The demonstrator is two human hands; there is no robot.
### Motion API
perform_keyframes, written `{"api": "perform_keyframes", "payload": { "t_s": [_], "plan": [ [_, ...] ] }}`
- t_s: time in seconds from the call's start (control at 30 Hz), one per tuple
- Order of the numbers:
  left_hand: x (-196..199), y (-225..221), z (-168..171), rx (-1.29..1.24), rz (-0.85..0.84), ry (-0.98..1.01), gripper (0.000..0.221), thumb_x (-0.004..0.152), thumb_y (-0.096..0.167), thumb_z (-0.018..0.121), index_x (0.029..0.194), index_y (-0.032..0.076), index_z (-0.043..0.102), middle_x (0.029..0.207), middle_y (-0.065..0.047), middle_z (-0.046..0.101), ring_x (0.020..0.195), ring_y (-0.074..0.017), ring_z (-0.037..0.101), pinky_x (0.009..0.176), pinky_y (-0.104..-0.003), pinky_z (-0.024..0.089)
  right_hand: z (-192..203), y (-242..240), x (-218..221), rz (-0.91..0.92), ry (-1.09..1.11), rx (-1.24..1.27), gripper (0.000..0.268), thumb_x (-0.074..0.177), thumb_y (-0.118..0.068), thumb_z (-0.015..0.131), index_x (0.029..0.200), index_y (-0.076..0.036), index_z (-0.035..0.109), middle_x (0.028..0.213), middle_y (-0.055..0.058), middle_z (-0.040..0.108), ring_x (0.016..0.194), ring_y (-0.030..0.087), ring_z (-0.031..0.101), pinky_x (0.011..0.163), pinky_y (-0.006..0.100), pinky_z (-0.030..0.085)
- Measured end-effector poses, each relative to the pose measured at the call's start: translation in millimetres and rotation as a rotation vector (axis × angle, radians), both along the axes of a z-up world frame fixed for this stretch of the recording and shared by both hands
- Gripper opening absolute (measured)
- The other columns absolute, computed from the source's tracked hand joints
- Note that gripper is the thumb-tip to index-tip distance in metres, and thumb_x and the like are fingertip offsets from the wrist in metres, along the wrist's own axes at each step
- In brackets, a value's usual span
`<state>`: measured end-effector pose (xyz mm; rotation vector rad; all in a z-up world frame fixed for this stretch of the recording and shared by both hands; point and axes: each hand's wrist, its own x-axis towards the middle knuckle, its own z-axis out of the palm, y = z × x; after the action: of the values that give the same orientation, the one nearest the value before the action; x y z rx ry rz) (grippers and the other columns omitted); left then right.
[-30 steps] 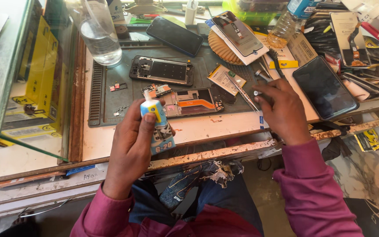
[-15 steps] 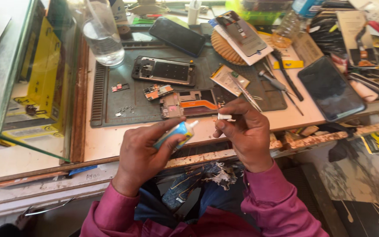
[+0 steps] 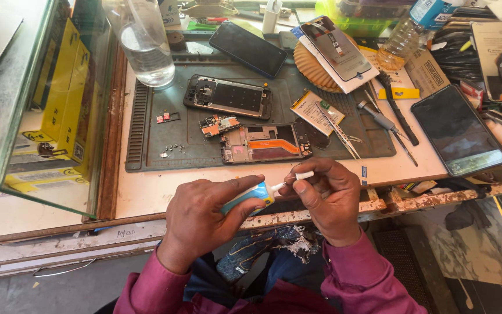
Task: The person applies adhesive from a tube to the internal chassis of a mobile phone and then positions a ribbon cable and internal components using tweezers.
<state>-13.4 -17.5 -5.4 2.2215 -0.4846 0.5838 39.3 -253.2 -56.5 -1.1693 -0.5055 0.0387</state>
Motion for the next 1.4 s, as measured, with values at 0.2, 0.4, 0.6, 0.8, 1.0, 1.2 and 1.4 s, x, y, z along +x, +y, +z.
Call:
{"api": "perform_keyframes", "payload": {
  "t_s": [0.2,0.4,0.6,0.8,1.0,1.2,1.4],
  "plan": [
    [1,0,1,-0.019,-0.009,0.043,0.036,0.085,0.037,0.08,0.117,0.022,0.077,0.079,-0.006,0.077,0.057,-0.0251,0.068,0.054,-0.037,0.05,5,-2,0,-0.012,-0.026,-0.108,0.022,0.097,-0.003,0.072,0.116,0.006,0.065,0.1,0.016,0.074,0.093,0.023,0.078,0.085,0.042,0.068],
    [0,-1,-1,-0.016,-0.001,-0.005,0.036,0.086,0.037,0.08,0.119,0.022,0.077,0.081,-0.006,0.077,0.06,-0.0244,0.069,0.055,-0.037,0.051,7,-3,0,0.013,-0.017,-0.121,0.021,0.097,-0.004,0.072,0.115,0.005,0.066,0.1,0.015,0.074,0.094,0.023,0.078,0.086,0.041,0.068],
    [1,0,-1,-0.014,0.002,0.03,0.036,0.085,0.036,0.081,0.117,0.022,0.078,0.078,-0.006,0.077,0.058,-0.0244,0.069,0.054,-0.037,0.05,9,-2,2,0.033,-0.025,-0.132,0.021,0.098,-0.003,0.071,0.116,0.005,0.066,0.1,0.015,0.074,0.094,0.023,0.078,0.086,0.04,0.068],
    [1,2,-1,0.02,0.007,0.107,0.036,0.082,0.038,0.082,0.115,0.023,0.079,0.066,-0.007,0.072,0.051,-0.0265,0.064,0.05,-0.04,0.047,24,-2,9,0.154,-0.076,-0.383,0.017,0.094,-0.002,0.071,0.11,0.003,0.07,0.098,0.008,0.072,0.09,0.017,0.075,0.079,0.03,0.065],
    [0,5,0,0.024,-0.069,0.001,0.031,0.084,0.036,0.08,0.112,0.022,0.079,0.072,-0.006,0.073,0.055,-0.0275,0.063,0.052,-0.04,0.046,26,-1,12,0.104,-0.399,-0.661,0.022,0.105,-0.021,0.071,0.091,-0.004,0.071,0.078,-0.001,0.062,0.067,0.007,0.055,0.062,0.023,0.042],
    [-1,3,2,-0.076,-0.05,0.101,0.031,0.084,0.037,0.08,0.111,0.021,0.08,0.076,-0.008,0.075,0.057,-0.0261,0.068,0.053,-0.038,0.05,38,7,5,0.212,-0.112,-0.396,0.031,0.097,-0.029,0.069,0.099,0.0,0.058,0.079,0.0,0.058,0.07,0.004,0.051,0.058,0.026,0.04],
    [0,6,0,-0.068,-0.07,0.0,0.031,0.086,0.037,0.079,0.112,0.02,0.08,0.086,-0.011,0.077,0.065,-0.0288,0.07,0.057,-0.038,0.052,34,6,6,0.121,-0.278,-0.576,0.033,0.107,-0.03,0.062,0.089,-0.002,0.064,0.071,-0.002,0.056,0.064,0.005,0.045,0.055,0.026,0.037]
  ]
}}
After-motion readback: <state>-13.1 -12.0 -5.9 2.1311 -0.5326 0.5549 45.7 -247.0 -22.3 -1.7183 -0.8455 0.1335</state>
